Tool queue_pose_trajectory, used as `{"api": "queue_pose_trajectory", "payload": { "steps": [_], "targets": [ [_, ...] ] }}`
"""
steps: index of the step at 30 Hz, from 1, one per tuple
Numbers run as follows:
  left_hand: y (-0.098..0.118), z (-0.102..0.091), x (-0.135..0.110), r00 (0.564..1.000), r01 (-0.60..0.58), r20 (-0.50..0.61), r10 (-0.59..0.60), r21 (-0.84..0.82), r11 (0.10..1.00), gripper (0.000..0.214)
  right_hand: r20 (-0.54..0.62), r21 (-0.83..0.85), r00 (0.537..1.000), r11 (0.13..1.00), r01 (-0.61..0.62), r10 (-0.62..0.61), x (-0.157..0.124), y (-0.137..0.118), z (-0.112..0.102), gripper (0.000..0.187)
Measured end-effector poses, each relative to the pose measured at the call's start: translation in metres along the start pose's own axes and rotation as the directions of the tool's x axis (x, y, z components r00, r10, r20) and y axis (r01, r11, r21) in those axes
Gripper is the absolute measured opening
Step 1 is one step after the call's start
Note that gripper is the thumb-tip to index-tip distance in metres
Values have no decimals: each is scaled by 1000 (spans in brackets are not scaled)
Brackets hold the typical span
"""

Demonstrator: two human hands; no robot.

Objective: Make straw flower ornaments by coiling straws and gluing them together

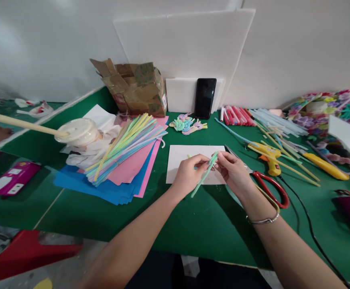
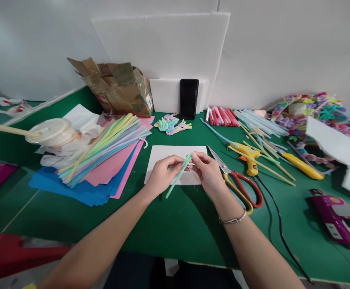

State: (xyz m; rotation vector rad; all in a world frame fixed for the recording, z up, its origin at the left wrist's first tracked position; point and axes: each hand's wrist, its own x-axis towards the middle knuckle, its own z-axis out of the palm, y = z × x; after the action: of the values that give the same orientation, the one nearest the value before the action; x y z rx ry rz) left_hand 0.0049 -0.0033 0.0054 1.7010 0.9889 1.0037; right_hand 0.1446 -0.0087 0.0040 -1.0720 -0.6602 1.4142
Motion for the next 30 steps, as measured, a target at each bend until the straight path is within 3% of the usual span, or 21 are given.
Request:
{"api": "queue_pose_trajectory", "payload": {
  "steps": [9, 13, 18, 23, 30],
  "targets": [
    [4, -1, -3, 996, 12, -84, 11, 262, 965, 18, -31, -57, 996, 995, 82, -84, 1, 1, -2, 28],
    [4, 1, -7, 991, -44, -95, 99, 461, 886, 10, -72, -77, 989, 989, 125, -131, 2, 1, -3, 28],
    [-1, 4, -10, 972, -139, -57, 226, 637, 758, 9, -80, -48, 991, 994, 102, -105, 1, 0, 0, 29],
    [-3, 4, -10, 946, -148, -125, 300, 654, 741, 13, -81, -57, 990, 992, 112, -116, 0, 1, 0, 26],
    [-2, 3, -10, 952, -130, -144, 270, 607, 784, 15, -2, -109, 986, 980, 164, -165, -1, 1, -1, 24]
  ]
}}
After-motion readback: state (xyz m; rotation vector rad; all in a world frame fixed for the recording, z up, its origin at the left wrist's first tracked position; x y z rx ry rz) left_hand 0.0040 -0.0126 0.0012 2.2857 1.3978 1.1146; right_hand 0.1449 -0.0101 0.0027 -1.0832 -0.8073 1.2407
